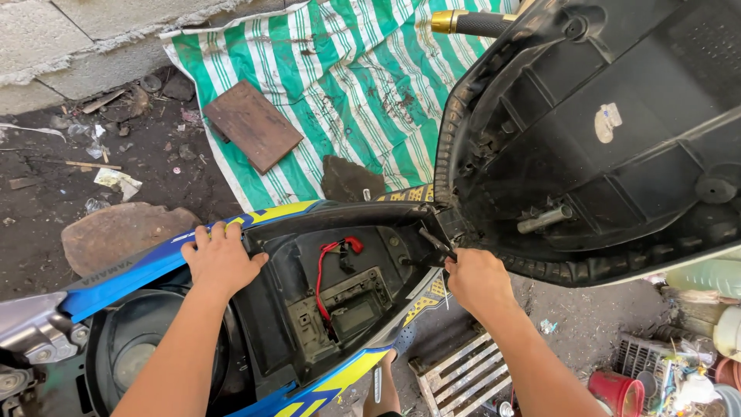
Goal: Disconnecting the electrical terminals and removing the lead-acid battery from a motorcycle's battery compartment.
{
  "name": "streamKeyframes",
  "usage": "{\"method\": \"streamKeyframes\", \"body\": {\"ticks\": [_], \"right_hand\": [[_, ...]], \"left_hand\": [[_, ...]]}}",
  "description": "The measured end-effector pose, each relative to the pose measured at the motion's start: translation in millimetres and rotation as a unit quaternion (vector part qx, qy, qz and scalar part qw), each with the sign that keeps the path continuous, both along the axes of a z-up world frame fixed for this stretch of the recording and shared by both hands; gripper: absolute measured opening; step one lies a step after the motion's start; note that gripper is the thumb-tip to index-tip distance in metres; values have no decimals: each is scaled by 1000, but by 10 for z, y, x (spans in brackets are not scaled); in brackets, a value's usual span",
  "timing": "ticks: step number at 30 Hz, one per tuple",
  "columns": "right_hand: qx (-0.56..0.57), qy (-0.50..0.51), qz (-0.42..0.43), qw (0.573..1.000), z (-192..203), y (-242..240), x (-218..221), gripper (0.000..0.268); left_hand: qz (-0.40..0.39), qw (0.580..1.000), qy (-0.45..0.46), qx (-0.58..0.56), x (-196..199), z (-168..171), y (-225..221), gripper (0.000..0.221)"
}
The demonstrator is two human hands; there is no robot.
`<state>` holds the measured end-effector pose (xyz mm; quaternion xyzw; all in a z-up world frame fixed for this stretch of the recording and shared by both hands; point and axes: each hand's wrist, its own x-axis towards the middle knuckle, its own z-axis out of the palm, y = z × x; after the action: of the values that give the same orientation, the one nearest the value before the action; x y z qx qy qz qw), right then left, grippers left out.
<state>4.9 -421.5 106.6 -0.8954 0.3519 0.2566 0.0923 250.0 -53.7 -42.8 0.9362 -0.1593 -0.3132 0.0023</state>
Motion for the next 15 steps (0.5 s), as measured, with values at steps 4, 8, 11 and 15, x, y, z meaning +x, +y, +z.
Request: {"method": "streamKeyframes", "body": {"ticks": [4, 8, 11, 15], "right_hand": [[-3, -6, -34, 999, 65, -93, -8, 27], [25, -45, -176, 983, -68, -509, 94, 26], [78, -87, -267, 957, -141, -559, 247, 22], [140, -149, -325, 924, 76, -235, 442, 24]], "left_hand": [[2, 1000, 1, 5, -17, 11, -11, 88], [5, 1000, -12, -8, -3, -46, -5, 90], [7, 1000, -11, -5, -37, -52, -3, 91], [4, 1000, -14, 1, -31, 21, -31, 92]]}}
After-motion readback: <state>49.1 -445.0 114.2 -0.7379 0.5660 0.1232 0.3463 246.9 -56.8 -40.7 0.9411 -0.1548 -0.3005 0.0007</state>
